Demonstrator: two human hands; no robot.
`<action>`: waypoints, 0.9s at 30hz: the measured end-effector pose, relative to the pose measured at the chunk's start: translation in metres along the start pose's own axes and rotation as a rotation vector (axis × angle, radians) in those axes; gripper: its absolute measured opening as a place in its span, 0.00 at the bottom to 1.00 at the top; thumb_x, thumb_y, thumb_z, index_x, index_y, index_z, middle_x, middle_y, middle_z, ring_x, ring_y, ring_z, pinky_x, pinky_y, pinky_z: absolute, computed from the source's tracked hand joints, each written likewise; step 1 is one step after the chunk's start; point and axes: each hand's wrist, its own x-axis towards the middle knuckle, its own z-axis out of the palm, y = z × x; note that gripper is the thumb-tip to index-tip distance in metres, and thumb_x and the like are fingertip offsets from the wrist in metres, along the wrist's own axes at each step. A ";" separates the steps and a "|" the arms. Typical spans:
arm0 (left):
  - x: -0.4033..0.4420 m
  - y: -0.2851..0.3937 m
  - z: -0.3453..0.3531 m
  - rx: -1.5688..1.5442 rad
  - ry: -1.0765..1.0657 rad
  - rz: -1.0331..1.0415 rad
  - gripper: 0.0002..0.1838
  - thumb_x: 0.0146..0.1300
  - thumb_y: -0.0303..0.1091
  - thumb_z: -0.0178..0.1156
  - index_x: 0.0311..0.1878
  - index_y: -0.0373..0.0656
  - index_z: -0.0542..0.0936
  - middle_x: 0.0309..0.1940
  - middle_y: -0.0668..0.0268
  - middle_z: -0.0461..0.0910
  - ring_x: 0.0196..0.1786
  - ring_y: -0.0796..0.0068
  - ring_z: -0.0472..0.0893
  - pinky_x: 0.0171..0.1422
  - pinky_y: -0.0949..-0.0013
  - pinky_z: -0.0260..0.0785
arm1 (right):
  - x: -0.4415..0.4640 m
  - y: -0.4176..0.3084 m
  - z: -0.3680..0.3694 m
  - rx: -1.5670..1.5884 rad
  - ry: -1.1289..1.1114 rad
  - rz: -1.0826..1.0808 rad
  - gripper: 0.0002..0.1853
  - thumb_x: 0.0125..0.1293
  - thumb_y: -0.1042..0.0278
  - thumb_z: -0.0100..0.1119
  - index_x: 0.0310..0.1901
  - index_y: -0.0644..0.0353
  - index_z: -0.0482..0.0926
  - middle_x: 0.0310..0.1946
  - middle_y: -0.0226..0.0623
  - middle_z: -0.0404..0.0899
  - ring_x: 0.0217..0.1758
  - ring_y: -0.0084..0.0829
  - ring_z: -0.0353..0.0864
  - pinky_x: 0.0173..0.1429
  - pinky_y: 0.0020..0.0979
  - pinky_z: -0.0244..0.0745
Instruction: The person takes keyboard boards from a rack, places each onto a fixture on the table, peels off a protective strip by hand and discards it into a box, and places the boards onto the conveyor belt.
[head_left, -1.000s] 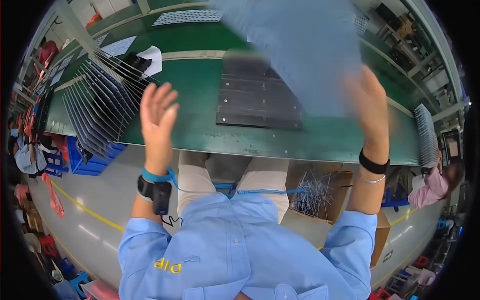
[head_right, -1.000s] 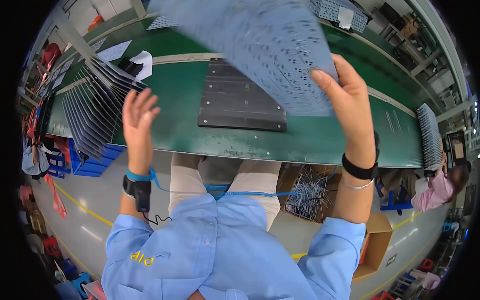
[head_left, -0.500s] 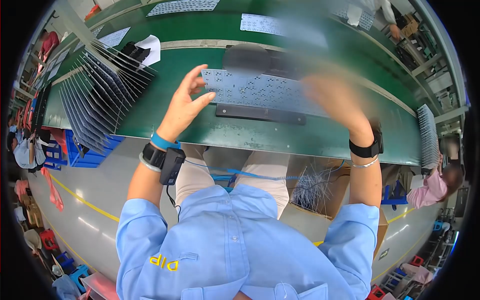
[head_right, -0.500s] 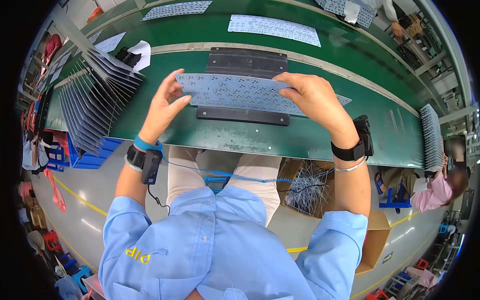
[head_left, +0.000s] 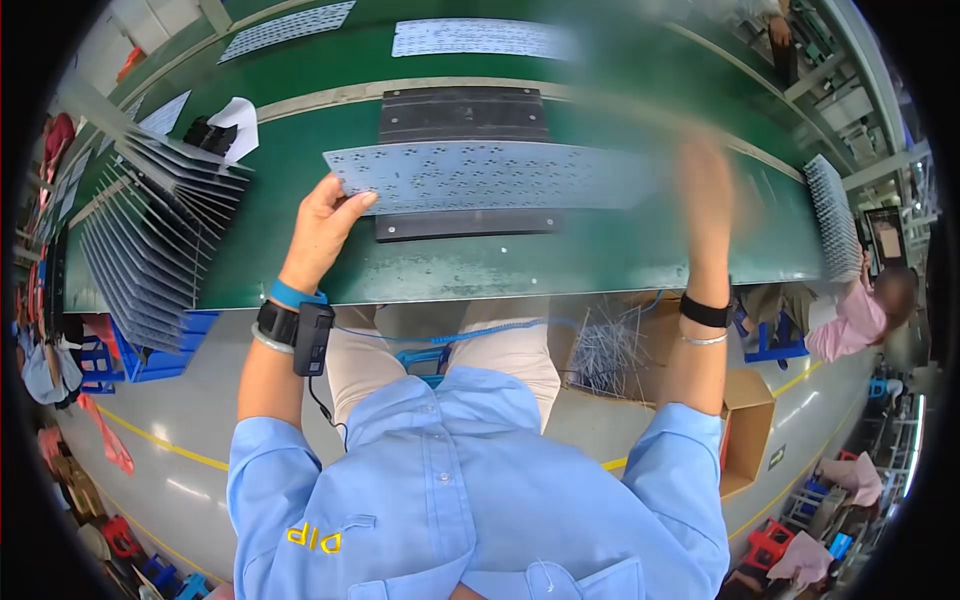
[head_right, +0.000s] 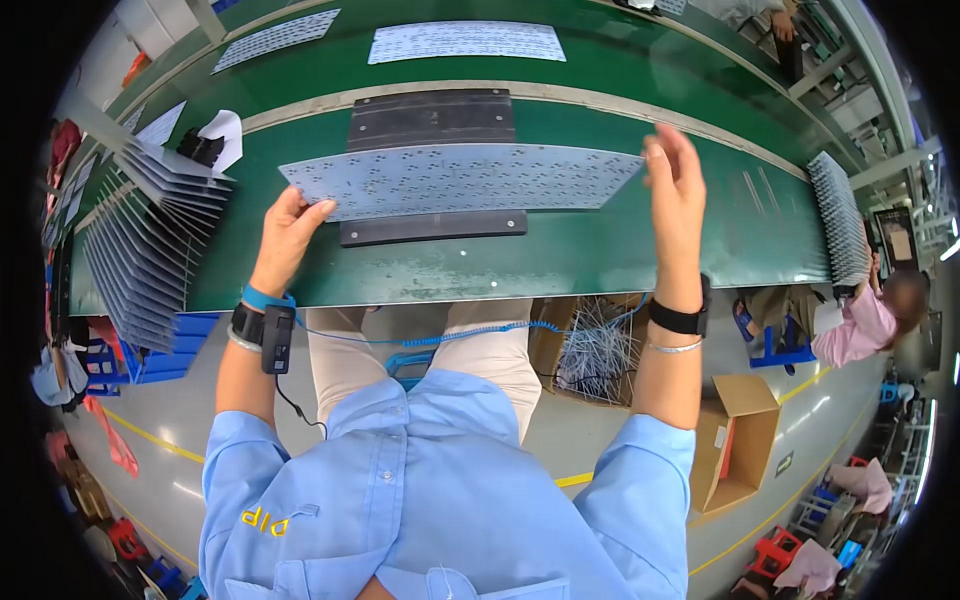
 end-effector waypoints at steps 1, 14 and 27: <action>0.000 -0.001 0.000 -0.005 -0.006 0.000 0.12 0.61 0.26 0.59 0.48 0.35 0.76 0.41 0.69 0.79 0.44 0.82 0.75 0.52 0.76 0.67 | -0.011 0.005 -0.004 0.102 -0.048 0.226 0.16 0.65 0.69 0.53 0.54 0.58 0.73 0.46 0.31 0.76 0.48 0.25 0.75 0.45 0.26 0.72; 0.001 0.001 0.005 0.001 -0.003 0.017 0.16 0.63 0.27 0.57 0.53 0.35 0.72 0.46 0.67 0.77 0.48 0.80 0.75 0.55 0.74 0.66 | -0.046 0.018 0.018 0.518 -0.333 0.552 0.17 0.64 0.69 0.56 0.54 0.61 0.71 0.46 0.28 0.76 0.44 0.17 0.72 0.42 0.20 0.72; 0.004 0.000 0.003 0.117 0.001 -0.029 0.14 0.62 0.27 0.57 0.50 0.34 0.72 0.43 0.66 0.78 0.45 0.81 0.75 0.52 0.75 0.67 | -0.039 0.013 0.029 0.359 -0.299 0.564 0.16 0.61 0.72 0.59 0.51 0.60 0.72 0.42 0.30 0.78 0.42 0.19 0.75 0.36 0.19 0.71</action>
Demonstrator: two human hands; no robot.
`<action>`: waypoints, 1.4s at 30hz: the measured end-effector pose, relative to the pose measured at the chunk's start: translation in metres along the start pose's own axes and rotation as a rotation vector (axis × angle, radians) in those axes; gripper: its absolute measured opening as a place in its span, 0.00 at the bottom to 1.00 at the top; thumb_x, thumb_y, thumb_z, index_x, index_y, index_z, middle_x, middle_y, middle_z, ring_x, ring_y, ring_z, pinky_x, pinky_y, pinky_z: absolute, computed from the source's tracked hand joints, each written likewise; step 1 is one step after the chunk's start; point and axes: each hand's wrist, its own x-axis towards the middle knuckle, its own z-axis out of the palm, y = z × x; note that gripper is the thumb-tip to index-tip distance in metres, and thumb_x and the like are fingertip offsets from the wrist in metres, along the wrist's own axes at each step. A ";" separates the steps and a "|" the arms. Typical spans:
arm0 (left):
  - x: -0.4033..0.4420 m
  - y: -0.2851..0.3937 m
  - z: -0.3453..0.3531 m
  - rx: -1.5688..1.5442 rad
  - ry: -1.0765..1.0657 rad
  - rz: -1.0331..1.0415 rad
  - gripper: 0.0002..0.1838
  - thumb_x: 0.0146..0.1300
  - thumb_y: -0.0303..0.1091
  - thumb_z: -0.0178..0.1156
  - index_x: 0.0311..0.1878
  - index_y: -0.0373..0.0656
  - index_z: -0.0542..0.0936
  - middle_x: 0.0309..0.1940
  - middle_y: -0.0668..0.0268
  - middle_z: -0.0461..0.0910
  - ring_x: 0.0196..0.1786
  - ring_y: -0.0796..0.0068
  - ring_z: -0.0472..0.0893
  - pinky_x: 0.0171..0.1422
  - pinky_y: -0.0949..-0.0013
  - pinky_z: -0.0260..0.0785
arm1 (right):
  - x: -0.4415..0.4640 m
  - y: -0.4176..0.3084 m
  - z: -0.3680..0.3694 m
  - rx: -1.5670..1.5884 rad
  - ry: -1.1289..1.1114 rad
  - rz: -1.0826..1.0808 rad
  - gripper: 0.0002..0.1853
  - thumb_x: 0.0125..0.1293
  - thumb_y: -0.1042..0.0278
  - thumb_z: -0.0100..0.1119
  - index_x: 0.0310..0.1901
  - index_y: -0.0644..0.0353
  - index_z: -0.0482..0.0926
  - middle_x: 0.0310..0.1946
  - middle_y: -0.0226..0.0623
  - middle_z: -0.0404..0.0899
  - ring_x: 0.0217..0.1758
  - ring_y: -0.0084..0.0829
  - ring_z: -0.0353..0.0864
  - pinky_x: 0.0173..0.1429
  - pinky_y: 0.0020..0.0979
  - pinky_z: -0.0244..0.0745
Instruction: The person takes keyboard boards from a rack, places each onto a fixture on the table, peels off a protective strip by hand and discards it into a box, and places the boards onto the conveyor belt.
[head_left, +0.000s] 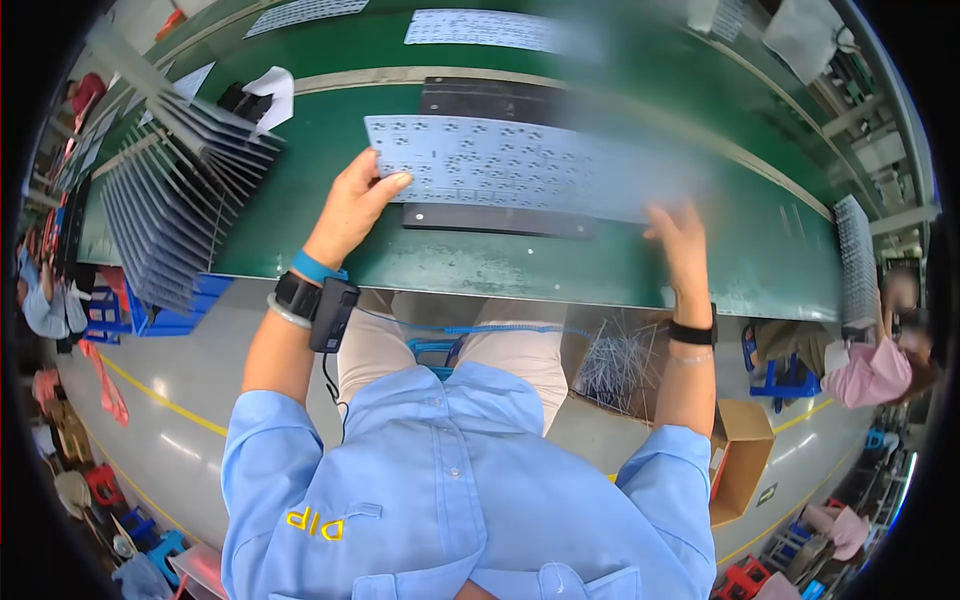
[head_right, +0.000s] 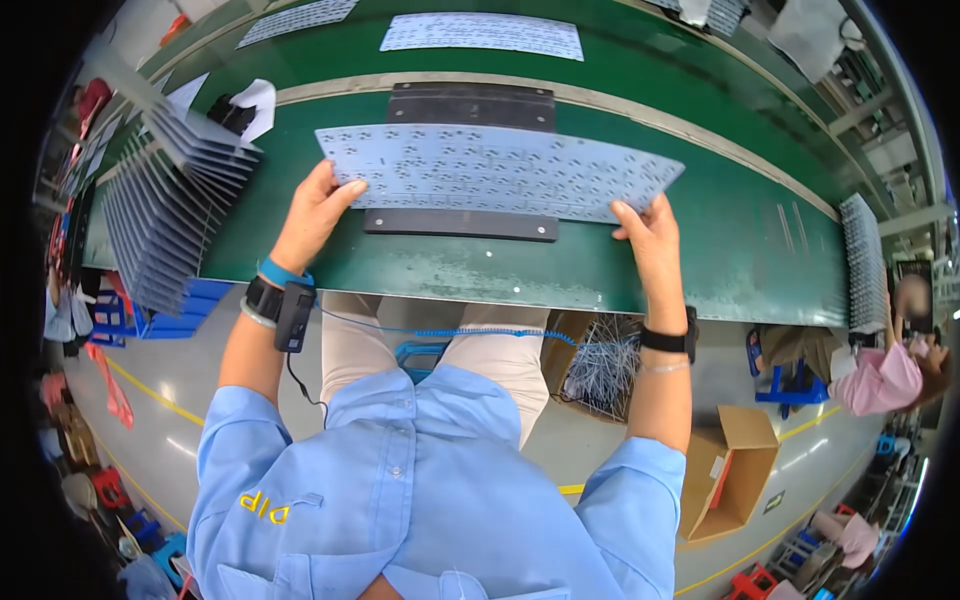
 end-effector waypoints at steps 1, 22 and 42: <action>0.000 -0.002 0.000 -0.037 -0.011 0.019 0.14 0.63 0.28 0.57 0.51 0.34 0.72 0.44 0.66 0.78 0.46 0.81 0.75 0.53 0.75 0.67 | -0.001 0.006 -0.001 0.002 -0.015 -0.008 0.16 0.61 0.72 0.59 0.51 0.60 0.72 0.42 0.30 0.78 0.42 0.19 0.75 0.36 0.19 0.71; 0.014 -0.025 -0.006 0.001 -0.038 0.075 0.13 0.62 0.33 0.59 0.47 0.35 0.74 0.38 0.68 0.78 0.42 0.82 0.74 0.49 0.74 0.69 | -0.011 -0.024 0.178 -0.571 -0.207 -0.731 0.05 0.61 0.67 0.57 0.34 0.58 0.78 0.32 0.38 0.79 0.34 0.42 0.79 0.38 0.37 0.75; 0.024 -0.014 -0.011 -0.268 -0.223 -0.035 0.21 0.63 0.30 0.57 0.57 0.33 0.68 0.51 0.64 0.75 0.53 0.78 0.73 0.60 0.73 0.64 | 0.022 0.037 -0.020 -0.391 0.358 -0.341 0.17 0.66 0.64 0.55 0.52 0.66 0.73 0.42 0.39 0.75 0.44 0.25 0.73 0.51 0.29 0.70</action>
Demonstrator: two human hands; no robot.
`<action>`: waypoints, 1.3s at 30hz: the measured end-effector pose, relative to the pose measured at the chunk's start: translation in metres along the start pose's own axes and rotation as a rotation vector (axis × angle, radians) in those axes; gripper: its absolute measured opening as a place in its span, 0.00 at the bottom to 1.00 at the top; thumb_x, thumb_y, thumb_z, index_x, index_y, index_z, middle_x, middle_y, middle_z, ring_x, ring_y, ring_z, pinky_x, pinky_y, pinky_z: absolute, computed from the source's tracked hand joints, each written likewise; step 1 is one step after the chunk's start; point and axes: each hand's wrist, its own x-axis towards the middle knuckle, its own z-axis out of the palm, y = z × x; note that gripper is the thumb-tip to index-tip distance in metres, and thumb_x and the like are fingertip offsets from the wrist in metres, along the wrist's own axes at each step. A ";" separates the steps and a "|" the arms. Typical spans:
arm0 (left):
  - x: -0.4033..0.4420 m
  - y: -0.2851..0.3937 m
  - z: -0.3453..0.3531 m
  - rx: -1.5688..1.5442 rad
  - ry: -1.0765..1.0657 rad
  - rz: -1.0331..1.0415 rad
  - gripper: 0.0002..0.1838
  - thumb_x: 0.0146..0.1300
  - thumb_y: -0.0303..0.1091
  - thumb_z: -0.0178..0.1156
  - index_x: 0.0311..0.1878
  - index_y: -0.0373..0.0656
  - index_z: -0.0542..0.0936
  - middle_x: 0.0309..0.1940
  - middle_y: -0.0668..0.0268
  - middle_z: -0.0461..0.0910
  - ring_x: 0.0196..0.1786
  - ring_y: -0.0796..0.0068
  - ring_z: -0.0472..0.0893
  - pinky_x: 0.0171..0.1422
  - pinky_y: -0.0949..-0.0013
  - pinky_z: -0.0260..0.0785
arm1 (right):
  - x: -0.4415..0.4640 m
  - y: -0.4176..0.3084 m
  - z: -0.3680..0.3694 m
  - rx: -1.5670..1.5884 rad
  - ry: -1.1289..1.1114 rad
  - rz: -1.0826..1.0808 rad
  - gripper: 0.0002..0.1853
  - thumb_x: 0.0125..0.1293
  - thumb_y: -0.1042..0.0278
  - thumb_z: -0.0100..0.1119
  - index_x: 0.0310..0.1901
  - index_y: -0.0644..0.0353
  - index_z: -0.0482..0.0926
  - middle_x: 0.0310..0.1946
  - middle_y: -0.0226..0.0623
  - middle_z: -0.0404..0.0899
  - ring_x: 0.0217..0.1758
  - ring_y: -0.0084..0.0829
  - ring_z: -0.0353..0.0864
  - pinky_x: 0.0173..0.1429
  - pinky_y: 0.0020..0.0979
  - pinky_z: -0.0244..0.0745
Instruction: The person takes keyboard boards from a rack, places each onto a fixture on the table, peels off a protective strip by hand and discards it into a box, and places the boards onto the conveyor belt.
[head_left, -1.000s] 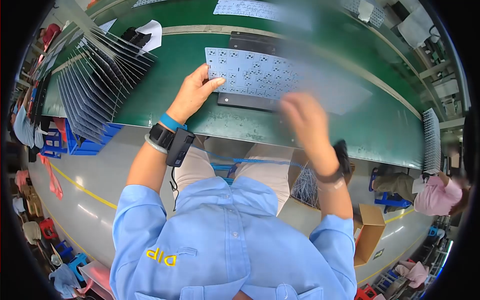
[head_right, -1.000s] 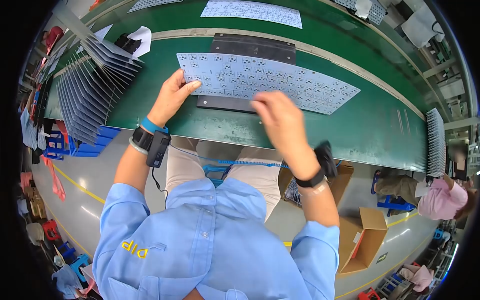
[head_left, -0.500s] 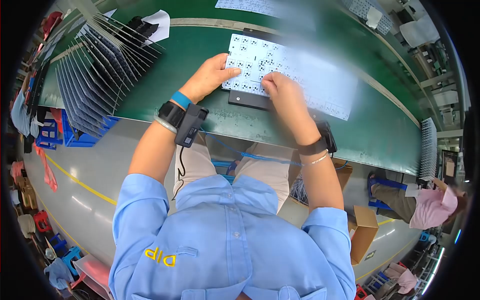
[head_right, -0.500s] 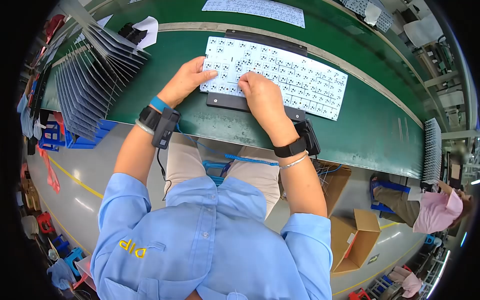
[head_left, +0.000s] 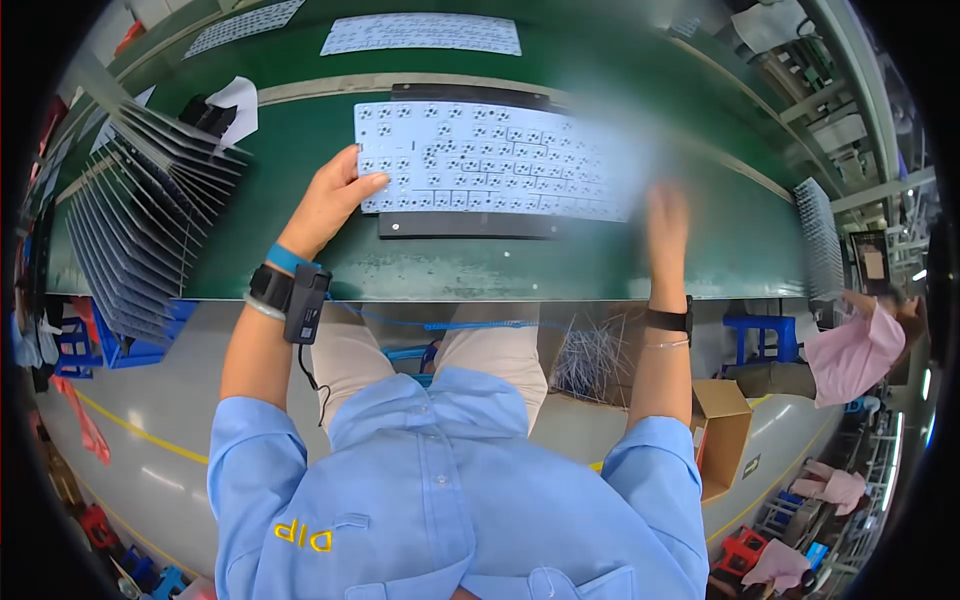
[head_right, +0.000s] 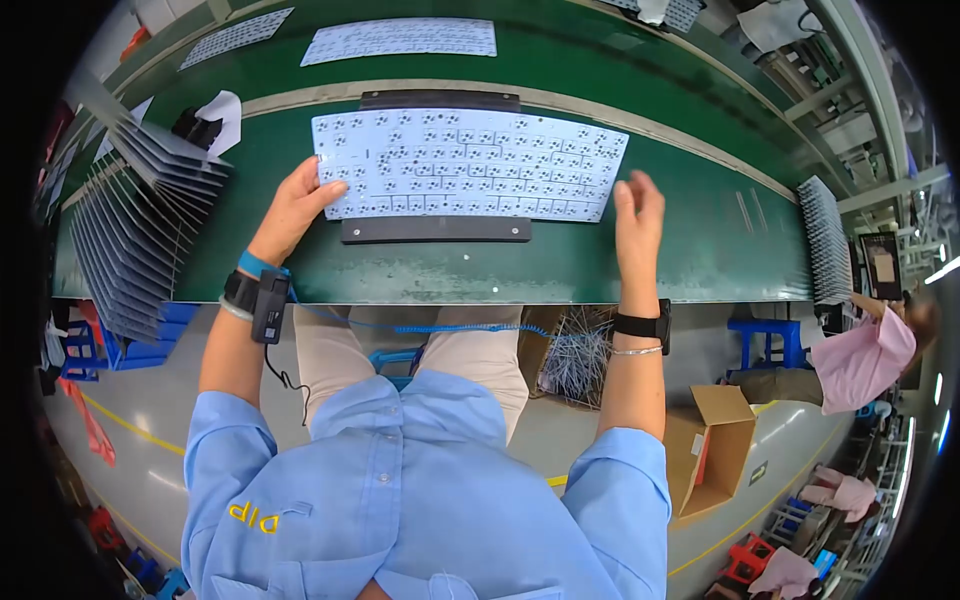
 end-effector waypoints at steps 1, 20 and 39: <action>-0.002 0.003 0.002 -0.006 0.005 0.013 0.19 0.63 0.29 0.56 0.56 0.32 0.69 0.50 0.64 0.76 0.51 0.79 0.74 0.58 0.73 0.64 | -0.001 -0.002 -0.004 0.042 -0.105 0.103 0.17 0.66 0.64 0.56 0.50 0.67 0.74 0.41 0.37 0.76 0.43 0.24 0.73 0.50 0.27 0.69; -0.020 -0.003 -0.043 0.100 0.202 -0.027 0.14 0.63 0.28 0.57 0.50 0.32 0.71 0.43 0.64 0.78 0.45 0.81 0.76 0.53 0.76 0.67 | -0.001 -0.047 0.032 0.210 -0.472 0.174 0.09 0.59 0.68 0.63 0.32 0.63 0.75 0.24 0.25 0.72 0.28 0.16 0.65 0.33 0.20 0.63; -0.047 -0.002 -0.061 -0.136 0.347 0.026 0.10 0.65 0.29 0.55 0.47 0.39 0.72 0.43 0.67 0.78 0.45 0.81 0.76 0.54 0.75 0.67 | -0.008 -0.045 0.022 0.076 -0.571 0.068 0.11 0.61 0.65 0.61 0.40 0.64 0.79 0.31 0.32 0.78 0.35 0.21 0.74 0.42 0.24 0.71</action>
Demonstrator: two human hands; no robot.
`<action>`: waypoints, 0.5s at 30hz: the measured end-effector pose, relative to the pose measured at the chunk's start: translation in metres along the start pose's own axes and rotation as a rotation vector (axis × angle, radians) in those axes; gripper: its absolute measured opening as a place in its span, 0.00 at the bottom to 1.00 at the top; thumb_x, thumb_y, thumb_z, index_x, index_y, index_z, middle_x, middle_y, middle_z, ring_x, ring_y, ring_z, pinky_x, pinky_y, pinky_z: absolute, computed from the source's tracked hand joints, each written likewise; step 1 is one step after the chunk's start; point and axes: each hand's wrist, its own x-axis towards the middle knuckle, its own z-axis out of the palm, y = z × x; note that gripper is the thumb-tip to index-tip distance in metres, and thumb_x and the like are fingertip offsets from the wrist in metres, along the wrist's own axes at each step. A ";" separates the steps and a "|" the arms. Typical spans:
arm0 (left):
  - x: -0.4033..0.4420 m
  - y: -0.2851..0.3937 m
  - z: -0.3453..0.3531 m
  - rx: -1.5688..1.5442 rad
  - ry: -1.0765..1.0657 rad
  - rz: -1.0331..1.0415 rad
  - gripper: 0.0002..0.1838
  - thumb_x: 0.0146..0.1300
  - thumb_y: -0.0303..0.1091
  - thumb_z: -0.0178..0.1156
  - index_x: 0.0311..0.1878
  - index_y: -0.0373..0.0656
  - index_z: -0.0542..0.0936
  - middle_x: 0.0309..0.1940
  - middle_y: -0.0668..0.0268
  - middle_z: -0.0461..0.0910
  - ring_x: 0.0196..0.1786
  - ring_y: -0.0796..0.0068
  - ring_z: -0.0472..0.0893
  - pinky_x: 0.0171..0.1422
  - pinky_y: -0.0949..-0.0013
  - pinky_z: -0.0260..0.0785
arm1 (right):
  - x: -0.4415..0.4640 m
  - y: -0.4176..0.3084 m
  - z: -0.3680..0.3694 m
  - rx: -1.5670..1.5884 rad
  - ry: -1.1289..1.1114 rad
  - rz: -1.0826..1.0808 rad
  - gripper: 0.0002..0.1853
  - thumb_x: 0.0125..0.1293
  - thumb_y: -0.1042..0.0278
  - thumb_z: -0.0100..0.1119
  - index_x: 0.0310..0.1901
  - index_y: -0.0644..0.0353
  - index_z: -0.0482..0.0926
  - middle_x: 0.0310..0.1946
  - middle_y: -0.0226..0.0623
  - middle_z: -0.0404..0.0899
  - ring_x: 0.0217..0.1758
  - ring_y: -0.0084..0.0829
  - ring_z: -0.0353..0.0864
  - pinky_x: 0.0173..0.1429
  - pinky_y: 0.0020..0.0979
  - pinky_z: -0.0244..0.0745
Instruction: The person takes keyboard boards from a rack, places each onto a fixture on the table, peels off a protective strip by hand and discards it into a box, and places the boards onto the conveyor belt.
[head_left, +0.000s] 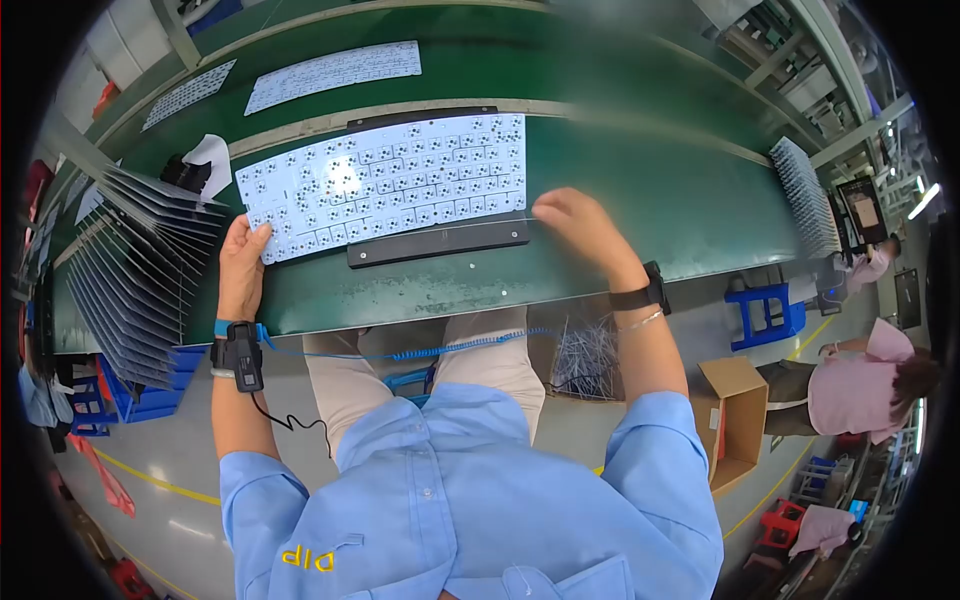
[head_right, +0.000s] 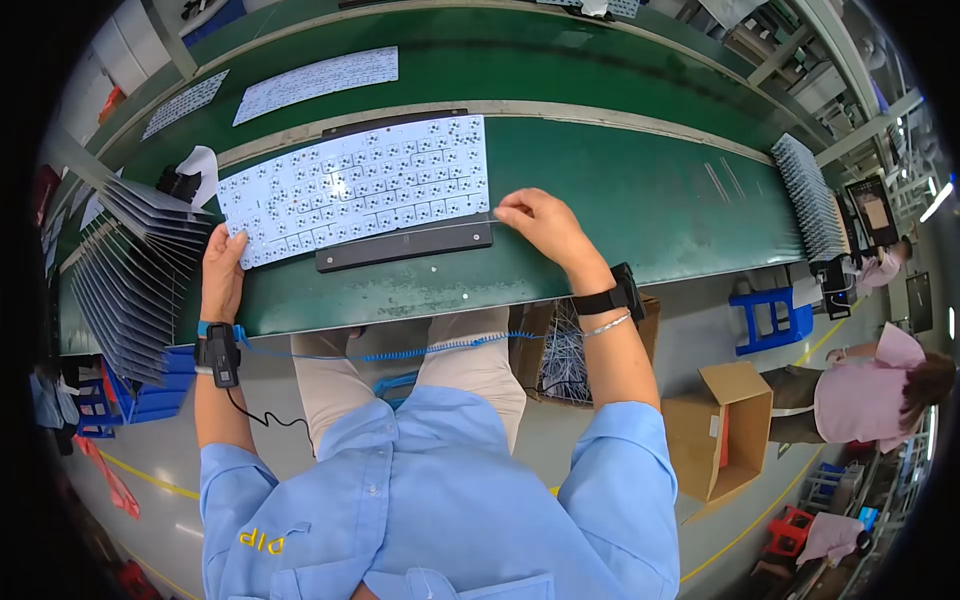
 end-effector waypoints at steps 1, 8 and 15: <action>-0.001 -0.001 0.000 -0.019 0.017 -0.006 0.10 0.65 0.29 0.55 0.47 0.38 0.72 0.43 0.67 0.78 0.46 0.81 0.76 0.54 0.75 0.66 | -0.006 0.001 -0.002 -0.076 -0.054 -0.018 0.11 0.61 0.65 0.61 0.39 0.64 0.79 0.30 0.32 0.77 0.35 0.22 0.75 0.42 0.24 0.72; 0.006 -0.011 -0.015 -0.098 0.025 0.040 0.13 0.67 0.31 0.52 0.53 0.39 0.71 0.49 0.65 0.76 0.49 0.78 0.76 0.56 0.73 0.67 | -0.042 -0.012 -0.044 0.291 0.122 0.064 0.07 0.63 0.66 0.58 0.36 0.60 0.79 0.28 0.26 0.77 0.34 0.17 0.76 0.34 0.20 0.69; 0.021 -0.026 -0.021 -0.158 0.032 0.050 0.15 0.68 0.32 0.53 0.55 0.38 0.68 0.49 0.63 0.77 0.47 0.77 0.78 0.49 0.75 0.71 | -0.218 -0.028 -0.150 0.159 0.923 0.173 0.09 0.66 0.66 0.55 0.40 0.63 0.76 0.30 0.32 0.79 0.32 0.20 0.77 0.35 0.21 0.70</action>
